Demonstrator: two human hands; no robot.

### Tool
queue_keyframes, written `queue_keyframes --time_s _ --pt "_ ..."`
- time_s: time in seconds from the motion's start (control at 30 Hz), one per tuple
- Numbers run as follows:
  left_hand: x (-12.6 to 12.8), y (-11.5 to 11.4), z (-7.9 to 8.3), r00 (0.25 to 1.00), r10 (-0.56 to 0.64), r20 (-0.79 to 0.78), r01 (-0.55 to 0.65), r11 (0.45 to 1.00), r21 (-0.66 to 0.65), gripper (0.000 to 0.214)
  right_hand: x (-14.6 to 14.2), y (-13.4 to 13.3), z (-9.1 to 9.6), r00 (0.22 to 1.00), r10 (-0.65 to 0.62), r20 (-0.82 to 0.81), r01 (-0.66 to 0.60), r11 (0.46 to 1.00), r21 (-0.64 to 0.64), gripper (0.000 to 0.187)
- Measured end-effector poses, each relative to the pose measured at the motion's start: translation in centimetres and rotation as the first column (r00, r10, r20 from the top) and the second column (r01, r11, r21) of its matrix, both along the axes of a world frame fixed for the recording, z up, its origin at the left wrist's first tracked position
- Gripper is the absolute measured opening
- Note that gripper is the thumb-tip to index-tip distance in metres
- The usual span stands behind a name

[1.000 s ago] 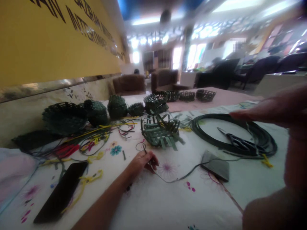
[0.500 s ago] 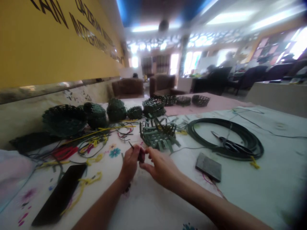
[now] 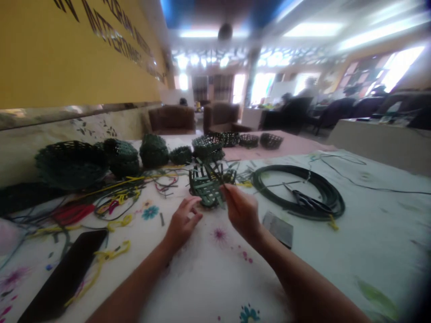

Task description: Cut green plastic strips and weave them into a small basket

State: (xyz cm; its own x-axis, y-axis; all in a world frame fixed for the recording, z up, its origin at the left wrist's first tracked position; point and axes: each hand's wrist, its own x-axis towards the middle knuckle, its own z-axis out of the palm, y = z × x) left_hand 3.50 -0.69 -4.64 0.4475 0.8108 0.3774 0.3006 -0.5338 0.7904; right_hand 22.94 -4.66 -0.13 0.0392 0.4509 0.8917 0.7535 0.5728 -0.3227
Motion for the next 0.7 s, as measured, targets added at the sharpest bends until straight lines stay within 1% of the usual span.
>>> queue_keyframes --time_s 0.07,0.17,0.23,0.3,0.4,0.43,0.5,0.57,0.6,0.63,0.67,0.7 --pt "0.6 -0.1 -0.5 0.988 -0.028 -0.151 0.036 0.998 0.052 0.049 1.3 0.5 0.3 0.994 -0.092 -0.050 0.093 0.995 0.022 0.018" --pt "1.2 -0.3 -1.0 0.937 -0.013 -0.348 0.053 0.993 0.105 0.059 3.3 1.6 0.1 0.964 -0.220 -0.150 0.215 0.975 -0.049 0.025" --pt "1.1 -0.3 -1.0 0.915 0.038 -0.401 0.019 0.990 0.137 0.057 4.5 2.4 -0.2 0.939 -0.273 -0.209 0.255 0.961 -0.107 0.029" --pt "0.6 -0.2 -0.9 0.922 0.122 -0.366 -0.057 0.981 0.183 0.050 5.4 3.2 -0.7 0.918 -0.308 -0.249 0.270 0.947 -0.177 0.030" --pt "-0.3 -0.1 0.0 0.954 0.243 -0.177 -0.201 0.953 0.226 0.031 6.4 4.0 -1.6 0.905 -0.342 -0.253 0.278 0.926 -0.257 0.031" --pt "-0.5 -0.3 0.6 0.961 0.259 -0.096 -0.234 0.948 0.216 0.025 6.5 4.2 -1.9 0.905 -0.346 -0.247 0.279 0.921 -0.271 0.032" --pt "-0.7 -1.2 2.4 0.972 0.226 0.059 -0.232 0.959 0.160 0.019 6.7 4.5 -2.3 0.907 -0.346 -0.238 0.275 0.917 -0.288 0.034" --pt "-0.3 -3.1 4.8 0.973 0.151 0.177 -0.162 0.985 0.051 0.018 6.8 4.7 -2.6 0.909 -0.343 -0.235 0.268 0.915 -0.301 0.035" --pt "0.0 -4.4 6.0 0.970 0.085 0.230 -0.080 0.996 -0.029 0.019 6.8 4.7 -2.7 0.910 -0.342 -0.235 0.265 0.915 -0.304 0.036" --pt "0.4 -6.0 7.1 0.958 0.009 0.288 0.029 0.991 -0.130 0.020 6.8 4.7 -2.8 0.910 -0.341 -0.235 0.263 0.915 -0.306 0.036" --pt "0.7 -7.8 8.1 0.940 -0.077 0.333 0.171 0.950 -0.263 0.021 6.8 4.8 -2.8 0.910 -0.340 -0.235 0.262 0.915 -0.308 0.036" --pt "0.9 -9.7 8.7 0.915 -0.173 0.365 0.324 0.854 -0.408 0.022 6.8 4.8 -2.8 0.910 -0.341 -0.236 0.262 0.915 -0.308 0.036"
